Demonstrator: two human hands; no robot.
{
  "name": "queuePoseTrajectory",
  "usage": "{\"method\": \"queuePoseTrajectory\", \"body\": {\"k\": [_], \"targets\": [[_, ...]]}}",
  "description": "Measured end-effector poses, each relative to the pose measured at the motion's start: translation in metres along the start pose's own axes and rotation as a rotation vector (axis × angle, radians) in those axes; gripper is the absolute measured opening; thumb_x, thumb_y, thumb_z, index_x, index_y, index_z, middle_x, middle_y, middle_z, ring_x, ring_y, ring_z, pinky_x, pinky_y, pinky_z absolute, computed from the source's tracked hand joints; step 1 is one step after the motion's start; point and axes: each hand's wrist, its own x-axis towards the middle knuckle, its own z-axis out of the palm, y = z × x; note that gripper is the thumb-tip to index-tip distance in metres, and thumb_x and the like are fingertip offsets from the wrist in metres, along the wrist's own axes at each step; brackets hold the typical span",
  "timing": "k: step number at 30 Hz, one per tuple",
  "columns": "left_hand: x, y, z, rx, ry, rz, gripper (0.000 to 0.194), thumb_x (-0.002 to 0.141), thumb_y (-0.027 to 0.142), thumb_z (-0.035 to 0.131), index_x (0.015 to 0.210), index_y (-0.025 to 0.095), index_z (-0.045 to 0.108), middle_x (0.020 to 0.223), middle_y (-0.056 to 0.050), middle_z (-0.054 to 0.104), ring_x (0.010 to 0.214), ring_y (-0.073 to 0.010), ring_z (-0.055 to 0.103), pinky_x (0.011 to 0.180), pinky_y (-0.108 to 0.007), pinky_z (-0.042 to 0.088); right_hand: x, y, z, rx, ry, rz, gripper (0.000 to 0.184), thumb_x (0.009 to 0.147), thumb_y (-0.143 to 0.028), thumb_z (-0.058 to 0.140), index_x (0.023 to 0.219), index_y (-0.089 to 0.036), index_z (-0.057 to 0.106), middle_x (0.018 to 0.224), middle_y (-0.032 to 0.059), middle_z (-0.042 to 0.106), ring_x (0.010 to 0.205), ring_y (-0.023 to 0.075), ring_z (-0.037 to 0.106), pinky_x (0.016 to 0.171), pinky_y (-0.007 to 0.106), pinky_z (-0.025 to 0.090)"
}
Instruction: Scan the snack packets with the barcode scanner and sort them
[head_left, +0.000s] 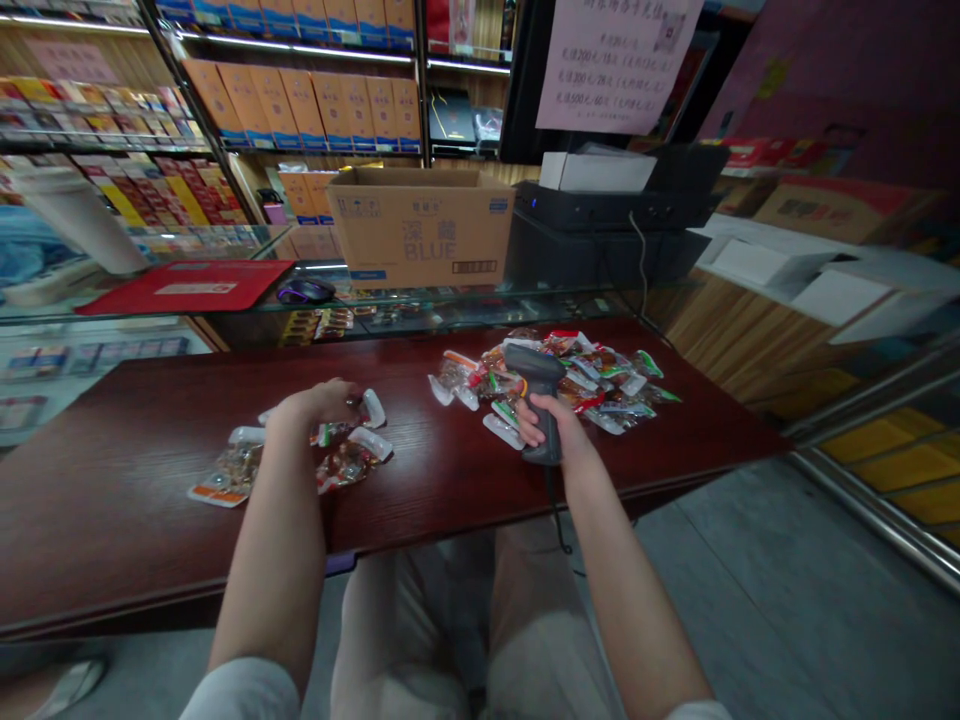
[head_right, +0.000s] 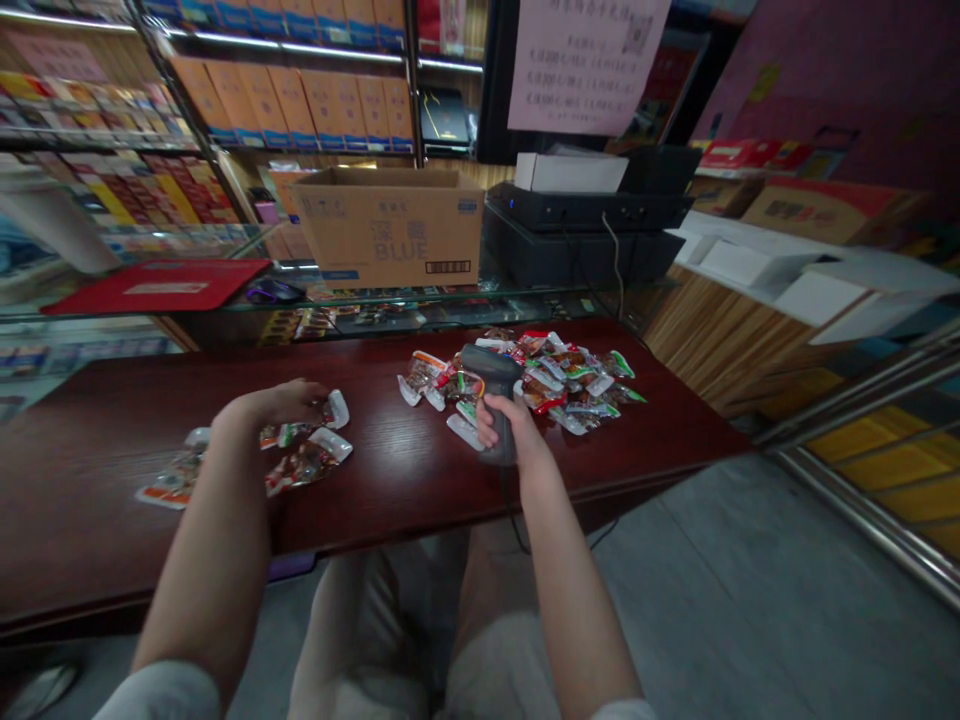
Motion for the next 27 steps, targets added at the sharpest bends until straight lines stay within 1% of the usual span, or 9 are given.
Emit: {"method": "queuePoseTrajectory", "body": {"k": [2, 3, 6, 8, 10, 13, 16, 22, 27], "targets": [[0.001, 0.003, -0.001, 0.069, -0.176, -0.038, 0.012, 0.055, 0.025, 0.070, 0.066, 0.022, 0.065, 0.067, -0.003, 0.069, 0.065, -0.0225, 0.065, 0.064, -0.031, 0.050, 0.000, 0.000, 0.000, -0.003, 0.005, 0.003, 0.028, 0.076, -0.032, 0.065, 0.098, -0.019, 0.052, 0.054, -0.0101, 0.046, 0.032, 0.0046, 0.031, 0.034, 0.020, 0.027], [0.002, 0.008, -0.001, 0.045, -0.181, -0.051, 0.014, 0.057, 0.028, 0.071, 0.067, 0.022, 0.063, 0.069, -0.004, 0.069, 0.068, -0.0238, 0.066, 0.064, -0.031, 0.050, 0.000, 0.000, -0.001, -0.004, 0.003, 0.005, 0.028, 0.076, -0.032, 0.065, 0.098, -0.020, 0.052, 0.053, -0.0102, 0.046, 0.032, 0.0047, 0.031, 0.034, 0.020, 0.028], [0.006, 0.027, 0.003, -0.129, 0.077, -0.075, 0.029, 0.058, 0.037, 0.075, 0.076, 0.021, 0.058, 0.076, -0.005, 0.067, 0.076, -0.0257, 0.066, 0.067, -0.032, 0.050, 0.001, 0.000, -0.003, 0.001, -0.014, 0.007, 0.027, 0.076, -0.032, 0.064, 0.097, -0.020, 0.051, 0.053, -0.0103, 0.046, 0.031, 0.0047, 0.031, 0.034, 0.020, 0.028], [0.009, 0.041, 0.010, -0.379, 0.240, -0.042, 0.035, 0.063, 0.038, 0.075, 0.085, 0.020, 0.054, 0.082, -0.004, 0.066, 0.081, -0.0239, 0.066, 0.070, -0.032, 0.051, 0.002, 0.001, -0.003, 0.003, -0.026, 0.006, 0.026, 0.077, -0.031, 0.063, 0.097, -0.020, 0.051, 0.053, -0.0101, 0.046, 0.031, 0.0049, 0.032, 0.034, 0.020, 0.028], [0.010, 0.054, 0.019, -0.722, 0.304, 0.014, 0.038, 0.068, 0.037, 0.074, 0.092, 0.020, 0.049, 0.087, -0.003, 0.065, 0.082, -0.0208, 0.066, 0.072, -0.032, 0.053, 0.001, 0.002, -0.004, 0.000, -0.036, 0.014, 0.024, 0.078, -0.030, 0.063, 0.095, -0.019, 0.050, 0.053, -0.0096, 0.046, 0.032, 0.0050, 0.033, 0.035, 0.020, 0.029], [0.011, 0.070, 0.031, -1.171, 0.216, 0.069, 0.045, 0.070, 0.038, 0.076, 0.094, 0.022, 0.041, 0.089, -0.002, 0.065, 0.078, -0.0184, 0.067, 0.072, -0.035, 0.055, 0.000, 0.003, -0.003, -0.025, -0.056, 0.035, 0.020, 0.079, -0.030, 0.063, 0.088, -0.019, 0.049, 0.055, -0.0083, 0.047, 0.033, 0.0046, 0.034, 0.035, 0.020, 0.029], [0.011, 0.080, 0.038, -1.386, 0.079, 0.095, 0.043, 0.073, 0.039, 0.074, 0.091, 0.022, 0.039, 0.085, 0.000, 0.064, 0.074, -0.0174, 0.067, 0.072, -0.037, 0.055, -0.001, 0.005, -0.001, -0.063, -0.071, 0.040, 0.020, 0.081, -0.029, 0.064, 0.080, -0.019, 0.047, 0.055, -0.0075, 0.047, 0.033, 0.0044, 0.036, 0.036, 0.019, 0.030], [0.010, 0.092, 0.045, -1.471, -0.013, 0.006, 0.029, 0.072, 0.021, 0.069, 0.089, 0.020, 0.046, 0.077, 0.003, 0.059, 0.068, -0.0130, 0.061, 0.064, -0.027, 0.052, -0.002, 0.006, 0.002, -0.082, -0.087, 0.052, 0.018, 0.082, -0.027, 0.062, 0.089, -0.018, 0.049, 0.056, -0.0083, 0.047, 0.034, 0.0044, 0.036, 0.036, 0.019, 0.030], [0.006, 0.099, 0.050, -1.495, -0.087, 0.015, 0.029, 0.073, 0.018, 0.068, 0.092, 0.020, 0.046, 0.080, 0.003, 0.059, 0.070, -0.0128, 0.061, 0.067, -0.028, 0.052, -0.003, 0.005, 0.004, -0.129, -0.094, 0.122, 0.024, 0.080, -0.029, 0.065, 0.096, -0.017, 0.051, 0.055, -0.0083, 0.048, 0.034, 0.0048, 0.037, 0.035, 0.018, 0.029]]}}
